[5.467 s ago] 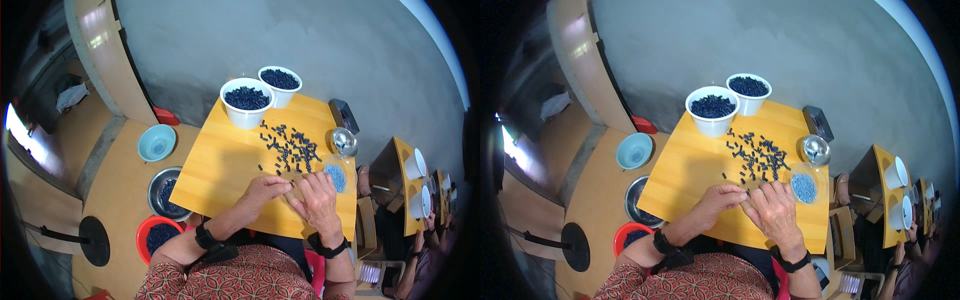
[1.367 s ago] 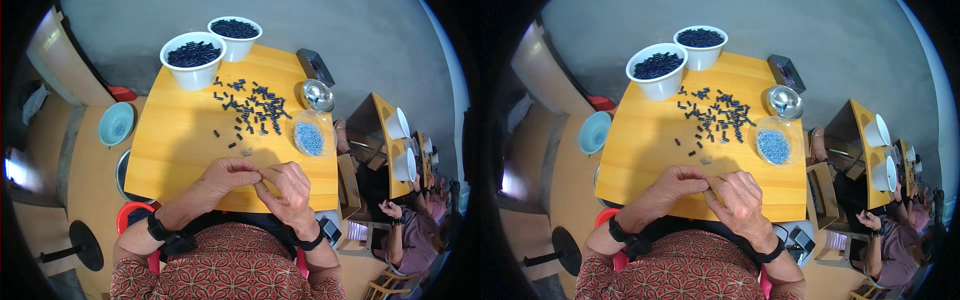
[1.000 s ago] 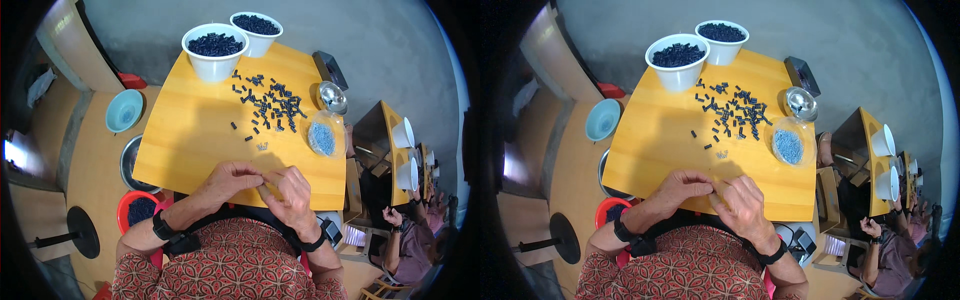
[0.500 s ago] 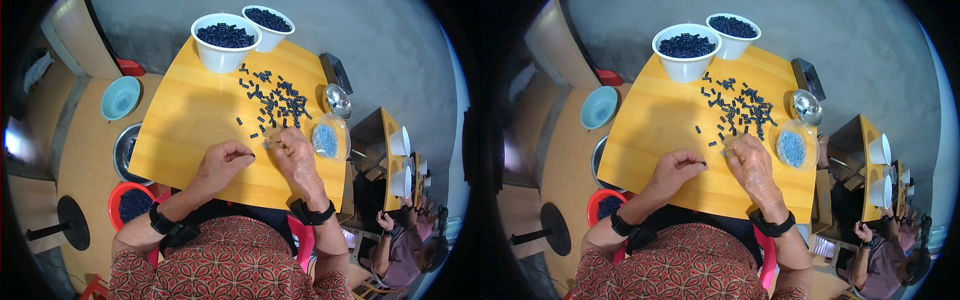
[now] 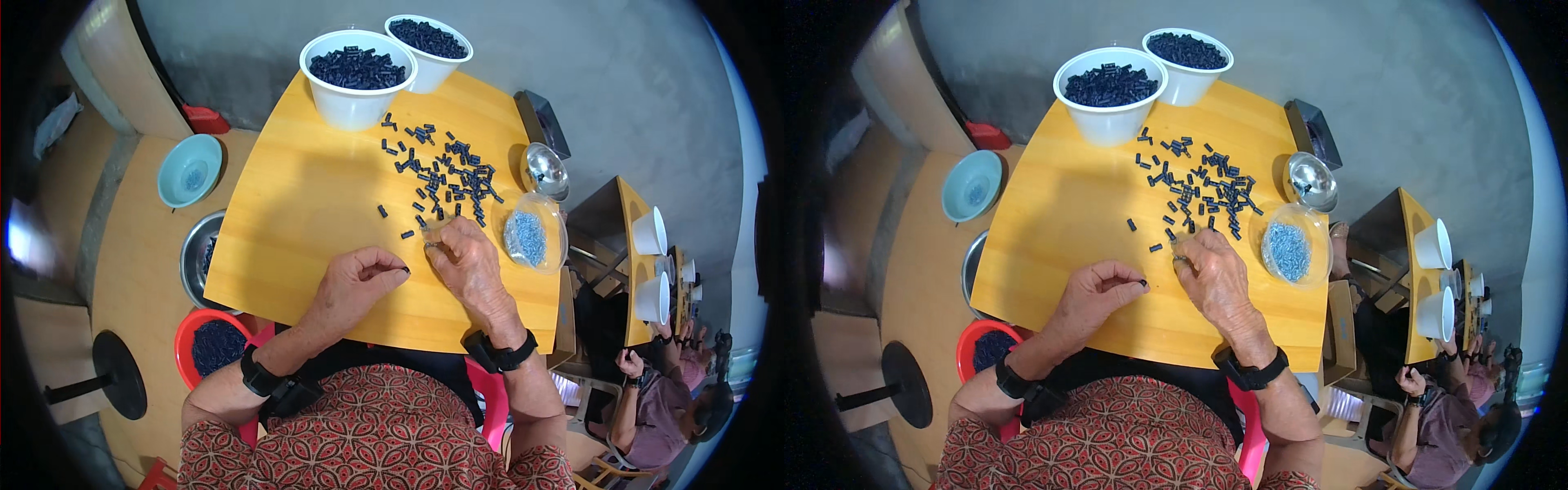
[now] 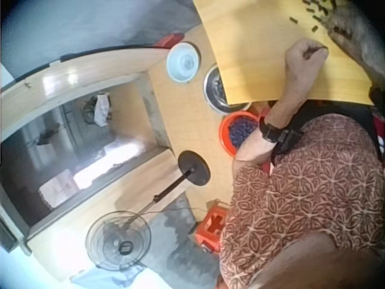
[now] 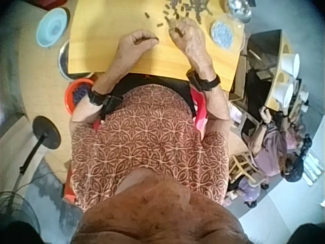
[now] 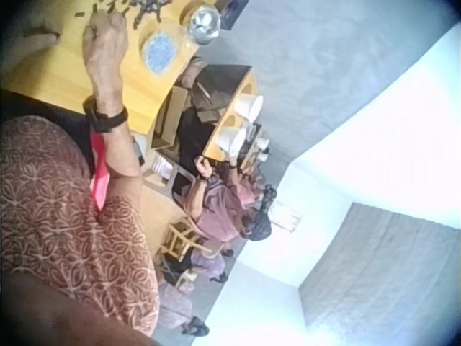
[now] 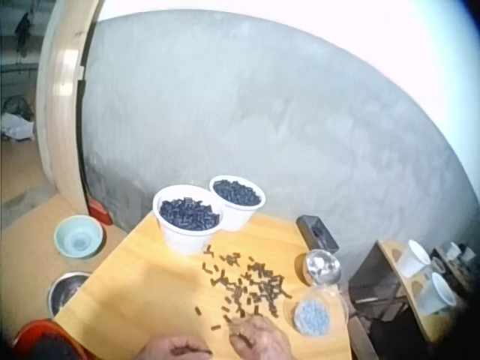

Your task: Manually inserting small metal pins into plastic housings at a manufacturing desk.

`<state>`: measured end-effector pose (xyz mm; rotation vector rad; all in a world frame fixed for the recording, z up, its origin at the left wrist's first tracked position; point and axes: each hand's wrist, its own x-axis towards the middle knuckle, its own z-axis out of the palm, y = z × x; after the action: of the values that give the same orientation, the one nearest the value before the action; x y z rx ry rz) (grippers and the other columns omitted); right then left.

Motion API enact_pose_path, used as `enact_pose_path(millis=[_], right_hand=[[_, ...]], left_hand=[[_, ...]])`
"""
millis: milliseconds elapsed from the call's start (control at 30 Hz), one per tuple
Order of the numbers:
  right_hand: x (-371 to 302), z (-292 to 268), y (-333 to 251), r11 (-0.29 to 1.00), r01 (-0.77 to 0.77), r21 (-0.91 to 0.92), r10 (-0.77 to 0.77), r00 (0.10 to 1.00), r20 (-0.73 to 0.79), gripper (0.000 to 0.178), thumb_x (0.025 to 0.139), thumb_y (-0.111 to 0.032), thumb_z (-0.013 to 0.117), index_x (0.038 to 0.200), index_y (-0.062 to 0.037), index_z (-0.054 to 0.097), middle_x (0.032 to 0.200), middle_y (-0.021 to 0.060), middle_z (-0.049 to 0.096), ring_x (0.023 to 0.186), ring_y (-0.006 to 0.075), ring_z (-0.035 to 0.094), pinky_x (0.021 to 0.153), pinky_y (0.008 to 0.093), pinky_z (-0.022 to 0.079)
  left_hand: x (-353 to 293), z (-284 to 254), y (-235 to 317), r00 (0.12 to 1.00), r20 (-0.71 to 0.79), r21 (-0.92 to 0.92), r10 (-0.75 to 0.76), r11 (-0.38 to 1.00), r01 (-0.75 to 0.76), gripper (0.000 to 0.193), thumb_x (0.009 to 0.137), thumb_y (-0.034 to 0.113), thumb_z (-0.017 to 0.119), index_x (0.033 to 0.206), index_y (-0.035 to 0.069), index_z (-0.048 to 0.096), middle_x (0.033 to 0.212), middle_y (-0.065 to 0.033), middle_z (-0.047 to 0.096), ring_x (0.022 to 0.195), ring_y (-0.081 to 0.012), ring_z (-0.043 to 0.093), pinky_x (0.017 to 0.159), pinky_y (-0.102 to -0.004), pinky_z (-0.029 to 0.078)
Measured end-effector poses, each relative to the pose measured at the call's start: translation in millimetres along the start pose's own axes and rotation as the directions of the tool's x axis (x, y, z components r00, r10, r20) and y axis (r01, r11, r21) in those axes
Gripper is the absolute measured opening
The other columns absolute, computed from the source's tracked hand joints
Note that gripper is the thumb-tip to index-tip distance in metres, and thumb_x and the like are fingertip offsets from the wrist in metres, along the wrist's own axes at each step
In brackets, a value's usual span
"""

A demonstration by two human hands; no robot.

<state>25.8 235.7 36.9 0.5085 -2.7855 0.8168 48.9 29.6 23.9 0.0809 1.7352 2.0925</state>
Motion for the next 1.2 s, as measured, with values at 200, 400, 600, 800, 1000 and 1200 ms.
enact_pose_path(millis=[200, 400, 600, 800, 1000, 1200], right_hand=[[6, 4, 0, 0.984, 0.128, -0.125, -0.132, 0.991, -0.022, 0.013, 0.073, -0.003, 0.069, 0.085, -0.0035, 0.065, 0.081, 0.0111, 0.055, 0.083, 0.0307, 0.058, 0.072, 0.0407, 0.049], [10, -2, 2, 0.995, 0.095, 0.000, -0.095, 0.993, -0.077, 0.009, 0.073, -0.003, 0.068, 0.081, -0.0040, 0.064, 0.082, 0.0112, 0.058, 0.084, 0.0313, 0.059, 0.072, 0.0404, 0.049], [15, -8, -1, 0.993, -0.092, 0.075, 0.096, 0.994, -0.056, 0.007, 0.075, -0.006, 0.069, 0.080, -0.0044, 0.064, 0.082, 0.0114, 0.058, 0.083, 0.0319, 0.059, 0.071, 0.0411, 0.048], [26, 7, 1, 1.000, -0.006, -0.014, 0.006, 1.000, -0.009, 0.008, 0.074, -0.005, 0.069, 0.078, -0.0041, 0.062, 0.080, 0.0115, 0.057, 0.083, 0.0317, 0.058, 0.071, 0.0413, 0.048], [29, 11, 4, 0.995, 0.061, -0.083, -0.061, 0.998, -0.002, 0.008, 0.075, -0.004, 0.068, 0.078, -0.0033, 0.061, 0.080, 0.0119, 0.057, 0.083, 0.0317, 0.058, 0.071, 0.0411, 0.048], [27, -4, -1, 0.956, -0.175, 0.235, 0.183, 0.983, -0.014, 0.007, 0.077, -0.005, 0.068, 0.079, -0.0025, 0.063, 0.079, 0.0117, 0.056, 0.079, 0.0298, 0.058, 0.068, 0.0380, 0.047]], left_hand=[[1, 1, -6, 1.000, -0.027, 0.043, 0.009, 0.999, -0.008, 0.013, 0.088, 0.009, 0.069, 0.098, 0.000, 0.067, 0.091, -0.0015, 0.067, 0.085, -0.0069, 0.060, 0.079, -0.0218, 0.048], [5, -2, -5, 0.999, -0.010, -0.030, 0.042, 0.999, -0.042, 0.014, 0.089, 0.010, 0.068, 0.098, 0.000, 0.066, 0.091, -0.0014, 0.067, 0.085, -0.0069, 0.059, 0.078, -0.0214, 0.047], [5, -3, -6, 0.999, -0.005, -0.038, 0.031, 0.999, -0.032, 0.015, 0.088, 0.011, 0.069, 0.098, 0.000, 0.066, 0.091, -0.0012, 0.066, 0.086, -0.0066, 0.059, 0.078, -0.0217, 0.047], [6, -5, -7, 1.000, 0.003, -0.028, 0.026, 0.999, -0.026, 0.014, 0.088, 0.011, 0.069, 0.098, 0.001, 0.066, 0.092, -0.0009, 0.066, 0.087, -0.0070, 0.059, 0.079, -0.0223, 0.047], [6, -6, -8, 0.999, 0.007, -0.017, 0.050, 0.999, -0.050, 0.013, 0.088, 0.011, 0.069, 0.097, 0.001, 0.066, 0.090, 0.0003, 0.065, 0.086, -0.0065, 0.059, 0.079, -0.0225, 0.047], [7, -7, -10, 0.998, 0.012, -0.034, 0.059, 0.998, -0.058, 0.014, 0.088, 0.011, 0.069, 0.096, 0.001, 0.066, 0.090, 0.0006, 0.065, 0.085, -0.0061, 0.058, 0.078, -0.0224, 0.047]])
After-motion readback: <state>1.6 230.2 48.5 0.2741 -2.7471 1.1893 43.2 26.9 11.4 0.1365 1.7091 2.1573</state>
